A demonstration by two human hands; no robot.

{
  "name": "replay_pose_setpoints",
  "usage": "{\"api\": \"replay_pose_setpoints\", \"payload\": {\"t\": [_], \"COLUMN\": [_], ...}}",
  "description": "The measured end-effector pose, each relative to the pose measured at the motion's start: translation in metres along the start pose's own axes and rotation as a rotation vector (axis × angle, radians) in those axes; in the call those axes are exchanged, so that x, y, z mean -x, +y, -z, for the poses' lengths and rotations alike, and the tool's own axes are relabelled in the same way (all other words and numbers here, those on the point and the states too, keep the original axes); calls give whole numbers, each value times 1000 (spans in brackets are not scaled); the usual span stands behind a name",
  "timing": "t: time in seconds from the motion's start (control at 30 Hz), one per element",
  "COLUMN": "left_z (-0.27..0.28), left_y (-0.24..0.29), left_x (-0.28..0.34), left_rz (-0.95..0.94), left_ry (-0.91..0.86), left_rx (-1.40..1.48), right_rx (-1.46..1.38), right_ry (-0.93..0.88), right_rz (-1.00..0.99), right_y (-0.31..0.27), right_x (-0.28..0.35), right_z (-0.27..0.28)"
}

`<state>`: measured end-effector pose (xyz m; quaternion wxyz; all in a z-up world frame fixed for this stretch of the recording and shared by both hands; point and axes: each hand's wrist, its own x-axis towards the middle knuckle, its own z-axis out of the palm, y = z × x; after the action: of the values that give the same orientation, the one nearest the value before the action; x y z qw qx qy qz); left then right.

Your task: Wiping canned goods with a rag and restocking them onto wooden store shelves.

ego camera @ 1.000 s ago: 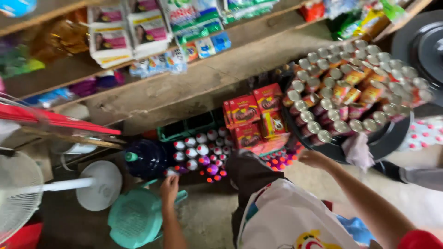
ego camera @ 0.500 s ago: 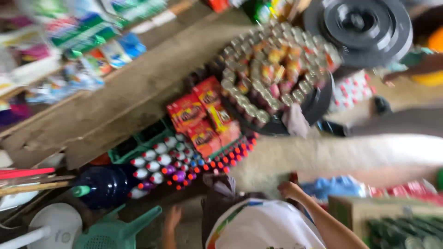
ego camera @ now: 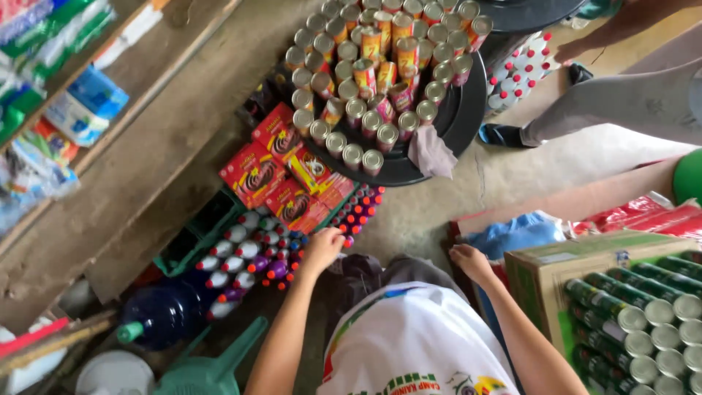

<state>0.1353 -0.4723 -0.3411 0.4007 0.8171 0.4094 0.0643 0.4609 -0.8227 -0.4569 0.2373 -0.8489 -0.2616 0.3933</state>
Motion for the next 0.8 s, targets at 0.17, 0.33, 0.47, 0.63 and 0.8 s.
{"api": "replay_pose_setpoints", "payload": {"t": [0.17, 0.33, 0.47, 0.63, 0.8], "left_z": [-7, -12, -35, -63, -103], "left_y": [69, 143, 199, 277, 321], "left_x": [-22, -85, -140, -244, -348], "left_rz": [-148, -283, -349, -299, -475], "left_ry": [-130, 85, 188, 278, 137], "left_rx": [-37, 74, 91, 8, -367], "right_rx": [-71, 85, 118, 314, -946], "right_ry": [168, 472, 413, 122, -557], "right_rz": [19, 172, 116, 124, -147], "right_y": [-93, -210, -281, -228, -135], "right_x": [-36, -130, -163, -238, -244], "right_z": [21, 49, 82, 100, 167]}}
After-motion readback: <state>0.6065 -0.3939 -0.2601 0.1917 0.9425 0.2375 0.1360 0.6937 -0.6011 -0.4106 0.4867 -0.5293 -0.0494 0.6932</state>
